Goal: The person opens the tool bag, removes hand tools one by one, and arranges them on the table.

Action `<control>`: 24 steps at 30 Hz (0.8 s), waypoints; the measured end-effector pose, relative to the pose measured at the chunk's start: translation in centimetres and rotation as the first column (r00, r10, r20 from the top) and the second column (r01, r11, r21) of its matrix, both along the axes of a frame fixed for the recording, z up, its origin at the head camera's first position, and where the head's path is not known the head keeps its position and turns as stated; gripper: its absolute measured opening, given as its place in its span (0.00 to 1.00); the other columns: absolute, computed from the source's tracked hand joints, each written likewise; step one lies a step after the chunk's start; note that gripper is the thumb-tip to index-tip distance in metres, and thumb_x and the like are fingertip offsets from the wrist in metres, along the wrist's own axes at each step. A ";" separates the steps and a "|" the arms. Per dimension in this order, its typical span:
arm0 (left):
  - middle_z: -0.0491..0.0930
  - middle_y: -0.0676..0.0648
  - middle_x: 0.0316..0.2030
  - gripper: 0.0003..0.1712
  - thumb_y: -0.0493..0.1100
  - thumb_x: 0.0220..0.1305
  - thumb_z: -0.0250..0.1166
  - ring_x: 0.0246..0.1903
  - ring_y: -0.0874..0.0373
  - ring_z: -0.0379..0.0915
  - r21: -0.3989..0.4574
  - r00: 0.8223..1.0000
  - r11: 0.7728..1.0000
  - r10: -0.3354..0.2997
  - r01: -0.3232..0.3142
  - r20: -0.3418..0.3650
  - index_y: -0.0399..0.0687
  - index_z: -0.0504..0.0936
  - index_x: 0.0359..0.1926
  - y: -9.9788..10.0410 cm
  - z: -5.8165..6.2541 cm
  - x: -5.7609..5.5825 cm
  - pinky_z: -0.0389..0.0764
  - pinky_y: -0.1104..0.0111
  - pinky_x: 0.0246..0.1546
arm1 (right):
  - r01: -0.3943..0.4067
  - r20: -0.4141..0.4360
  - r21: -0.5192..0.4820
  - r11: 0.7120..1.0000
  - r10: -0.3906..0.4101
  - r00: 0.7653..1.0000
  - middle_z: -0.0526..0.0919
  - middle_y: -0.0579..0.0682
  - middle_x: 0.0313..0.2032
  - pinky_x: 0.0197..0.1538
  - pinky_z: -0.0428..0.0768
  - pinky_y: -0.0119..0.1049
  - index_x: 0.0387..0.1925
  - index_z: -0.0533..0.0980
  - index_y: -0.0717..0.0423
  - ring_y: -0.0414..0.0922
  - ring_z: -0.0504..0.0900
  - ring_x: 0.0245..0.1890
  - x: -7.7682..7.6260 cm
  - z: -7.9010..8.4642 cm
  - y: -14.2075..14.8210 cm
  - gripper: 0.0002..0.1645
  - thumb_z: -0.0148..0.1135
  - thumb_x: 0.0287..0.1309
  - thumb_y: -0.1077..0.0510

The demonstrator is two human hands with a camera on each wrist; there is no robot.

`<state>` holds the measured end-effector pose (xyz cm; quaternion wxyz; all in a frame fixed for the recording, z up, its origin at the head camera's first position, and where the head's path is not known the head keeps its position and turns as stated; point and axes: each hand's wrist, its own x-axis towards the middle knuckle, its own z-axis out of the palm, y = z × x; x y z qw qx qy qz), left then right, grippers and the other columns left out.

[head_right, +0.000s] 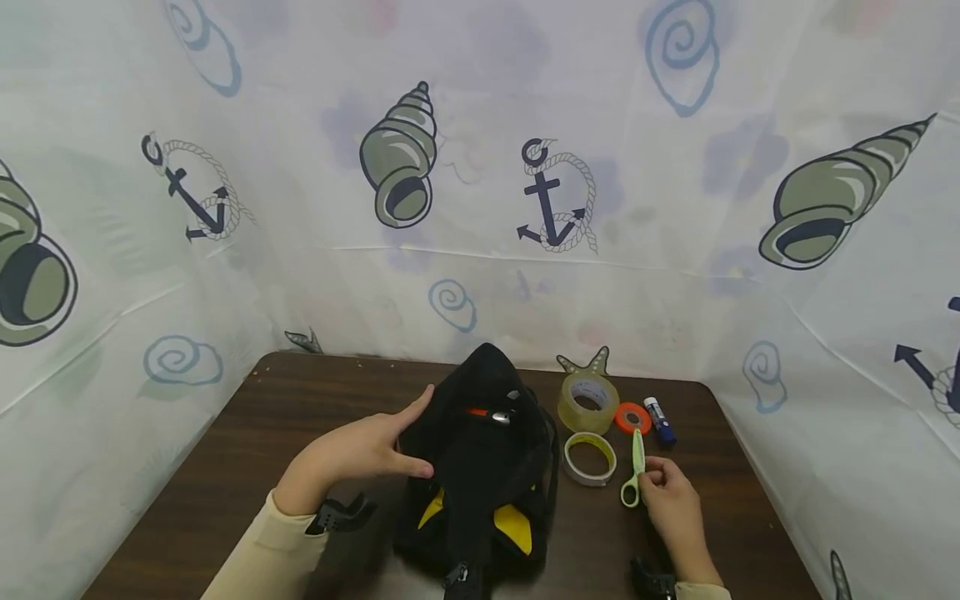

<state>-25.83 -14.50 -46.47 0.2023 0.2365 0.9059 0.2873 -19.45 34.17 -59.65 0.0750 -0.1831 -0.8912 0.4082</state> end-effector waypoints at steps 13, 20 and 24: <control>0.74 0.44 0.78 0.70 0.74 0.62 0.75 0.71 0.46 0.79 -0.001 1.000 1.000 0.004 -0.004 -0.009 0.84 0.32 0.87 0.5 0.2 0.0 0.77 0.43 0.72 | -0.011 0.046 0.108 0.994 0.006 0.999 0.90 0.54 0.37 0.31 0.74 0.37 0.60 0.81 0.64 0.43 0.79 0.29 0.0 0.2 0.5 0.25 0.69 0.72 0.51; 0.81 0.44 0.72 0.72 0.74 0.61 0.75 0.68 0.47 0.81 -0.014 1.000 1.000 -0.001 0.001 -0.017 0.80 0.32 0.88 0.4 0.0 -0.1 0.78 0.44 0.70 | -0.032 0.043 0.130 0.991 0.027 0.999 0.87 0.53 0.36 0.32 0.72 0.37 0.59 0.83 0.64 0.44 0.77 0.30 -0.3 0.0 0.2 0.24 0.71 0.73 0.50; 0.81 0.45 0.72 0.72 0.75 0.61 0.75 0.68 0.48 0.81 -0.016 1.000 1.000 -0.006 0.006 -0.014 0.78 0.32 0.88 0.3 -0.1 -0.1 0.79 0.44 0.70 | -0.086 0.039 0.154 0.984 0.081 0.996 0.85 0.53 0.36 0.33 0.71 0.37 0.61 0.82 0.65 0.44 0.76 0.32 -0.3 -0.1 0.2 0.28 0.73 0.71 0.49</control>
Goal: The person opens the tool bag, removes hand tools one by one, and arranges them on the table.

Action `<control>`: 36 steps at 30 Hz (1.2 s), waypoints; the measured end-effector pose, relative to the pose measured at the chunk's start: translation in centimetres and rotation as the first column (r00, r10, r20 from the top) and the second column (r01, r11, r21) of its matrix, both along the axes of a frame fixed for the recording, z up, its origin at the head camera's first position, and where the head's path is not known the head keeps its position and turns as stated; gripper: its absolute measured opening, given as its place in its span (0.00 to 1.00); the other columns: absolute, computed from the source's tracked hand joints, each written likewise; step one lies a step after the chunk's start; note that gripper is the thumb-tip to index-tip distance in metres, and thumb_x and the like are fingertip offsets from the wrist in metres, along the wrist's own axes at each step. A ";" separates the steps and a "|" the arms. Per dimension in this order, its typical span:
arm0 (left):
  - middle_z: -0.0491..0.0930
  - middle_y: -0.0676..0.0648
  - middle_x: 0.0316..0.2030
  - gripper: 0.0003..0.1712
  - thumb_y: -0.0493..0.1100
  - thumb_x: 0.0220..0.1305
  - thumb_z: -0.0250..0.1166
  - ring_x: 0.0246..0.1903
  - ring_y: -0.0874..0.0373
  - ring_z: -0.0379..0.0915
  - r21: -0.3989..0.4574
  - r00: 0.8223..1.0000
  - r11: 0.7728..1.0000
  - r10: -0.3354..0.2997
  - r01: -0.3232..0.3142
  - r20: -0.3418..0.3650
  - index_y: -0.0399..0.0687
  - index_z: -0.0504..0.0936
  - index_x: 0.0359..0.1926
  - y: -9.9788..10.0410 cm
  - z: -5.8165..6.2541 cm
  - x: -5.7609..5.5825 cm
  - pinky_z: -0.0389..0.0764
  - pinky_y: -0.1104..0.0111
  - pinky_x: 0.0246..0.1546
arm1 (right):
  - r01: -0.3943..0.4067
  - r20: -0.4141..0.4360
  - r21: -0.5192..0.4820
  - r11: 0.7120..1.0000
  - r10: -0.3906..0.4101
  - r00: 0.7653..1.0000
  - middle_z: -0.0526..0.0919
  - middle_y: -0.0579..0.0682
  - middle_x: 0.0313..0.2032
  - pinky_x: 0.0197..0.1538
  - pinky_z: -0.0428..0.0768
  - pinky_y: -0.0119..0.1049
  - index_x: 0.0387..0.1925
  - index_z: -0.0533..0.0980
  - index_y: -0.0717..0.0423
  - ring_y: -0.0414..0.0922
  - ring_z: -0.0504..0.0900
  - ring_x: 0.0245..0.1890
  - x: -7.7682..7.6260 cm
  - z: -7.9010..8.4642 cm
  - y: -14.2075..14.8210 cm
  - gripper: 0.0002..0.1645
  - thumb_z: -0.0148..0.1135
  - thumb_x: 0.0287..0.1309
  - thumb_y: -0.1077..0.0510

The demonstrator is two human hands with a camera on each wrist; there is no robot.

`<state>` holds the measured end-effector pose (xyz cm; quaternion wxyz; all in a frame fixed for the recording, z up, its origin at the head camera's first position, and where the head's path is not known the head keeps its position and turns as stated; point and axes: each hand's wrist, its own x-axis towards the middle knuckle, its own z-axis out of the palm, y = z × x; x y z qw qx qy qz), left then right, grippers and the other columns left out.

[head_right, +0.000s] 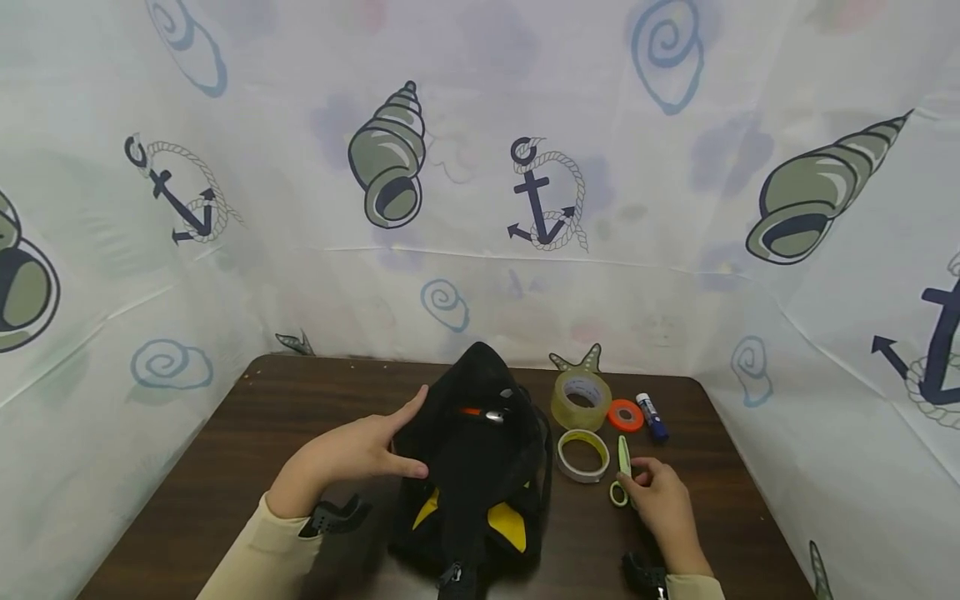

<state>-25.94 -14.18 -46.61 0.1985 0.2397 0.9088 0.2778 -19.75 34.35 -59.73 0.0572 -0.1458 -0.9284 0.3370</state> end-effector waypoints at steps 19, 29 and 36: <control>0.79 0.44 0.73 0.71 0.75 0.61 0.75 0.68 0.48 0.81 0.005 1.000 1.000 0.005 -0.005 0.002 0.83 0.32 0.87 0.0 0.1 0.2 0.79 0.45 0.70 | 0.058 -0.105 0.000 0.998 -0.058 0.993 0.81 0.58 0.41 0.38 0.71 0.39 0.59 0.85 0.59 0.48 0.76 0.37 0.4 -0.2 -0.5 0.22 0.73 0.72 0.51; 0.80 0.43 0.72 0.72 0.75 0.61 0.75 0.67 0.47 0.82 0.021 1.000 1.000 -0.022 0.021 0.014 0.76 0.32 0.89 0.0 -0.3 -0.2 0.78 0.45 0.71 | 0.057 -0.486 -0.003 0.998 -0.052 0.873 0.79 0.49 0.37 0.35 0.71 0.22 0.47 0.88 0.53 0.32 0.73 0.33 1.6 4.8 -4.3 0.07 0.75 0.69 0.61; 0.85 0.44 0.66 0.71 0.74 0.63 0.74 0.65 0.48 0.84 0.013 1.000 1.000 -0.013 0.013 0.008 0.78 0.31 0.88 -0.2 -0.5 -0.3 0.79 0.44 0.70 | -0.250 -0.565 0.037 0.968 0.227 0.793 0.80 0.43 0.36 0.33 0.74 0.25 0.43 0.88 0.50 0.35 0.74 0.33 2.0 10.5 -10.1 0.06 0.72 0.71 0.64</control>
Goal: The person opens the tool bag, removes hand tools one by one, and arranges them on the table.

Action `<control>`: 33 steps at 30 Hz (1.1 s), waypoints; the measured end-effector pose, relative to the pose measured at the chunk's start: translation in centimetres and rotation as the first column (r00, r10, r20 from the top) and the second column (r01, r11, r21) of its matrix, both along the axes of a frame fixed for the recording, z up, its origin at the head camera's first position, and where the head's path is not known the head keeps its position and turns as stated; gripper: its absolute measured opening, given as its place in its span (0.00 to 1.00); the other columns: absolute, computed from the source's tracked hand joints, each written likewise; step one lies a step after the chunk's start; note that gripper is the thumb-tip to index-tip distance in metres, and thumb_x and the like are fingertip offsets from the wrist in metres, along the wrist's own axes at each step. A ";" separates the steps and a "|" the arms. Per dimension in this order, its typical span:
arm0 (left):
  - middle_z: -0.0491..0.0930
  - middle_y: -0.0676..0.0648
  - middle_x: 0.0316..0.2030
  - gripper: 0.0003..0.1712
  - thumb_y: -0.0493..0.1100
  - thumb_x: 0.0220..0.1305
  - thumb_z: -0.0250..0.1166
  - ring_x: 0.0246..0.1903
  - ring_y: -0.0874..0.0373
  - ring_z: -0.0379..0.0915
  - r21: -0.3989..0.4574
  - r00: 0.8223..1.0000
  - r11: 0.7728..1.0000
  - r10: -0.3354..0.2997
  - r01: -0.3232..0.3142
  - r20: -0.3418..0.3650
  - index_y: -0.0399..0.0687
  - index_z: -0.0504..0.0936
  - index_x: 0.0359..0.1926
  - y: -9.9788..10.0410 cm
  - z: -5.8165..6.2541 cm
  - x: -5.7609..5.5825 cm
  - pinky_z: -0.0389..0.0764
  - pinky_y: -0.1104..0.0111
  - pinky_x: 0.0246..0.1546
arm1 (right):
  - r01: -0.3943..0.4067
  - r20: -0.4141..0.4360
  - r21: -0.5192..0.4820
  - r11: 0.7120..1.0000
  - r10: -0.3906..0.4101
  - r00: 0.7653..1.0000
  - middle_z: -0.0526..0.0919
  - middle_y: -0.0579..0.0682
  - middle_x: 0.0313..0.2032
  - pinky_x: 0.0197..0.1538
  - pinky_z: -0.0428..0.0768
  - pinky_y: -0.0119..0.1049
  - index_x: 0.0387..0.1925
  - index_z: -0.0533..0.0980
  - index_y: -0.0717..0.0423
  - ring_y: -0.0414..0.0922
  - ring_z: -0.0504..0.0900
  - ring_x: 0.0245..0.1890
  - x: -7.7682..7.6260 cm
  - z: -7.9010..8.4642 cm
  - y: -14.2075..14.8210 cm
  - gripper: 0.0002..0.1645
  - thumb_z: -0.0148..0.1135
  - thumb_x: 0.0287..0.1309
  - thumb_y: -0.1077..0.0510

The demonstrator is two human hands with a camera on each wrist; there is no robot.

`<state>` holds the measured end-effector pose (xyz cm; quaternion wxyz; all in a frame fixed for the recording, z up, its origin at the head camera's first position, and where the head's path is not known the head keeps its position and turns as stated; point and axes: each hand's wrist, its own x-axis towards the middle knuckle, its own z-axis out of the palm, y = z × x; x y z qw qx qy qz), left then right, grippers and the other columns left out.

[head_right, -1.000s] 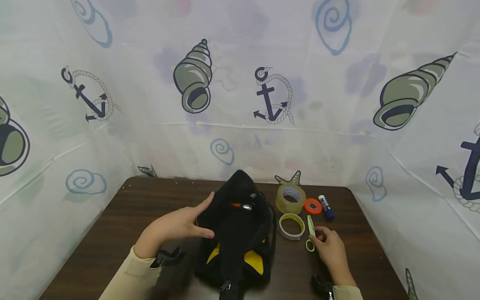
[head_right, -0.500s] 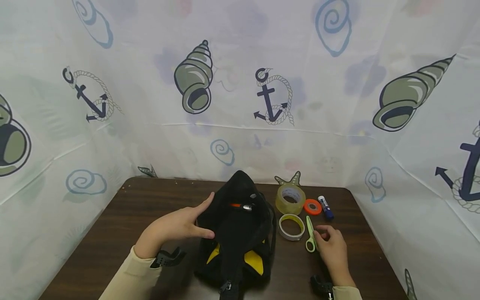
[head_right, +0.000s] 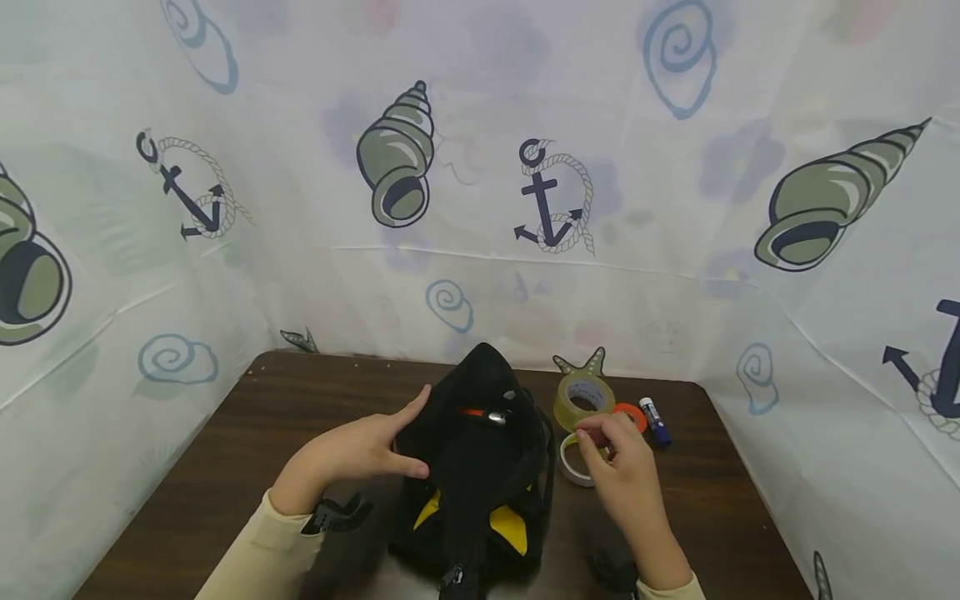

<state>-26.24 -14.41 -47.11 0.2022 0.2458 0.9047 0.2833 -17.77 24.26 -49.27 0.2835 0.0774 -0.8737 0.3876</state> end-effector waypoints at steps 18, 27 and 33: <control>0.84 0.42 0.67 0.72 0.75 0.62 0.74 0.63 0.49 0.85 0.017 1.000 1.000 -0.005 0.005 -0.022 0.83 0.27 0.86 0.1 -0.1 -0.2 0.81 0.45 0.67 | -0.375 0.341 -0.047 0.926 0.368 0.865 0.84 0.43 0.37 0.37 0.79 0.35 0.48 0.85 0.44 0.41 0.78 0.32 -2.6 4.6 -7.6 0.06 0.68 0.77 0.49; 0.87 0.56 0.38 0.75 0.73 0.63 0.75 0.42 0.63 0.84 0.046 1.000 0.999 -0.024 0.023 0.006 0.82 0.22 0.85 0.1 -0.2 -0.2 0.84 0.50 0.57 | -0.367 0.543 0.081 0.927 0.267 0.796 0.87 0.42 0.39 0.41 0.83 0.41 0.50 0.84 0.43 0.41 0.82 0.35 -3.9 6.9 -11.3 0.11 0.68 0.77 0.44; 0.87 0.55 0.39 0.75 0.75 0.62 0.74 0.43 0.62 0.84 0.033 0.999 0.999 -0.041 0.041 -0.005 0.79 0.23 0.86 0.2 -0.1 -0.3 0.85 0.50 0.59 | -0.379 0.611 0.181 0.907 0.198 0.766 0.89 0.48 0.47 0.51 0.88 0.48 0.52 0.84 0.50 0.44 0.86 0.42 -6.9 7.1 -12.9 0.16 0.69 0.75 0.45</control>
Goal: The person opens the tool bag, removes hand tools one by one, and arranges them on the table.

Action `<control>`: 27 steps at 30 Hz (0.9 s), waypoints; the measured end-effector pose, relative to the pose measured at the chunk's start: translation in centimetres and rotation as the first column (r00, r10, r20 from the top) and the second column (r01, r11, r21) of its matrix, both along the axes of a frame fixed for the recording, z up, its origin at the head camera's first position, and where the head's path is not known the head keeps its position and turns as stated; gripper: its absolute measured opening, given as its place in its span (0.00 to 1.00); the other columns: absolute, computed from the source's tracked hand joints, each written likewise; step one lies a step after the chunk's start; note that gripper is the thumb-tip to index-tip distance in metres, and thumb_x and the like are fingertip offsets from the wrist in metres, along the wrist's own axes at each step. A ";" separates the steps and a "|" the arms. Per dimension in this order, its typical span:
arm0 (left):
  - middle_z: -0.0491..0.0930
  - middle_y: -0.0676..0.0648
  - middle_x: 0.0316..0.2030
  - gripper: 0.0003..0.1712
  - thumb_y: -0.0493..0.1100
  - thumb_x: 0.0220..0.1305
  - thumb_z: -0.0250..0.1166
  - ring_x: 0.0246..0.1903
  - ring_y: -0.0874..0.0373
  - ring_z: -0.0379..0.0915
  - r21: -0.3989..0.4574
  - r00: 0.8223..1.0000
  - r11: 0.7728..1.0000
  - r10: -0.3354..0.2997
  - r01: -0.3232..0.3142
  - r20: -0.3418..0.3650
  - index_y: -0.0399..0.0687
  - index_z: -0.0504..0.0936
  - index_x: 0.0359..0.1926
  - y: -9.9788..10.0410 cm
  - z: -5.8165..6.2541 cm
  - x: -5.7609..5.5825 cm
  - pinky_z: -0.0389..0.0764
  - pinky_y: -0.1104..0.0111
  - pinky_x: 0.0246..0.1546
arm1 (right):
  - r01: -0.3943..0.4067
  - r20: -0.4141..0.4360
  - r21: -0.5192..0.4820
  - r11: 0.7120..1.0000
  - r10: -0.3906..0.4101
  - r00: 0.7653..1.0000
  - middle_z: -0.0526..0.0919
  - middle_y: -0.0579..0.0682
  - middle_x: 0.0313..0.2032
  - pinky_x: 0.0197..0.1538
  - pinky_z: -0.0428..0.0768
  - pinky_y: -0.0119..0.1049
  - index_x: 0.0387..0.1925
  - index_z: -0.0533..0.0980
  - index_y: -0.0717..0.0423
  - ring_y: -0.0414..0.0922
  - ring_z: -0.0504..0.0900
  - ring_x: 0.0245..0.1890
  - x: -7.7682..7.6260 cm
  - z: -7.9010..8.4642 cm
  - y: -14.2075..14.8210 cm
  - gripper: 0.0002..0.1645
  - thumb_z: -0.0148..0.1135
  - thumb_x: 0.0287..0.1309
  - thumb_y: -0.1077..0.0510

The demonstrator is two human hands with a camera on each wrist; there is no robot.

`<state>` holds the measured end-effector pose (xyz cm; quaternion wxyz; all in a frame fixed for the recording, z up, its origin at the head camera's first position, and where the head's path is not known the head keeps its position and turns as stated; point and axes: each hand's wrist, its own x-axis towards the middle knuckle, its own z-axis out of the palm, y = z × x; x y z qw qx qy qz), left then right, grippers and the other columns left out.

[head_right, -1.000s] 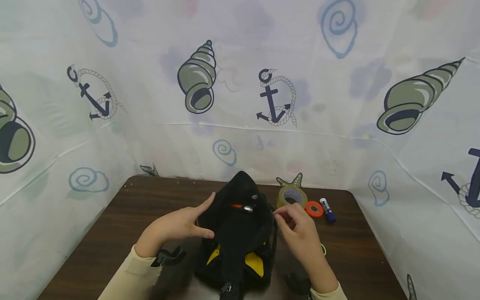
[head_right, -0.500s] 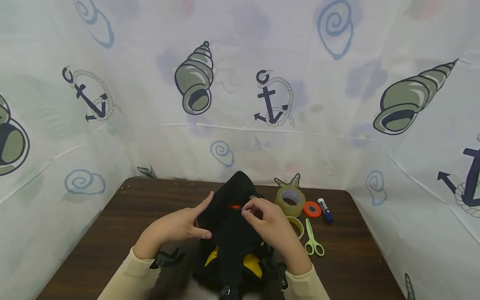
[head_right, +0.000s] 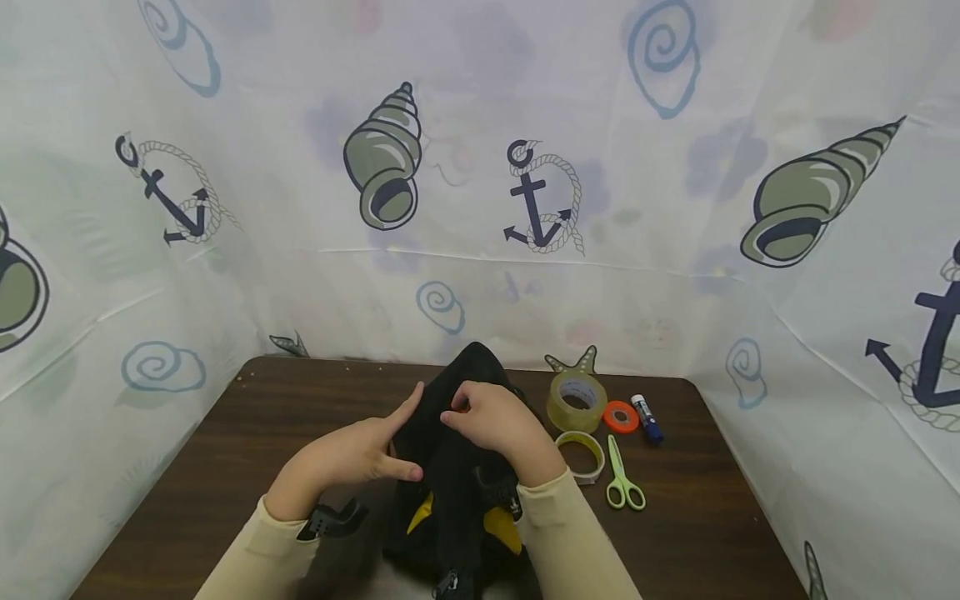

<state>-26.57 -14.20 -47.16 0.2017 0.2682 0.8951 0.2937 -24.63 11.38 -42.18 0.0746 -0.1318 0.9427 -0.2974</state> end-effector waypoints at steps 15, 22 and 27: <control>0.90 0.57 0.44 0.76 0.75 0.61 0.75 0.50 0.60 0.88 -0.043 1.000 0.999 0.019 -0.019 -0.012 0.79 0.24 0.86 -0.3 -0.1 -0.1 0.83 0.48 0.65 | 0.078 0.157 0.187 0.979 -0.108 0.982 0.79 0.65 0.65 0.67 0.80 0.61 0.73 0.73 0.63 0.59 0.82 0.59 -5.0 -6.8 -0.8 0.37 0.69 0.74 0.45; 0.91 0.53 0.48 0.77 0.76 0.60 0.75 0.55 0.55 0.87 -0.046 0.999 0.998 0.033 -0.033 -0.006 0.78 0.25 0.87 -0.4 -0.2 -0.2 0.80 0.47 0.68 | 0.066 0.173 0.180 0.982 -0.098 0.980 0.77 0.67 0.70 0.70 0.78 0.60 0.73 0.72 0.66 0.62 0.80 0.66 -5.8 -8.6 -0.8 0.37 0.70 0.74 0.50; 0.89 0.57 0.41 0.76 0.76 0.60 0.75 0.51 0.58 0.88 -0.051 0.999 0.998 0.034 -0.034 0.005 0.77 0.25 0.87 -0.4 -0.1 -0.2 0.82 0.47 0.66 | 0.043 0.161 0.237 0.971 -0.082 0.984 0.81 0.64 0.67 0.69 0.79 0.57 0.69 0.76 0.65 0.61 0.80 0.67 -6.2 -9.4 -0.6 0.32 0.72 0.72 0.51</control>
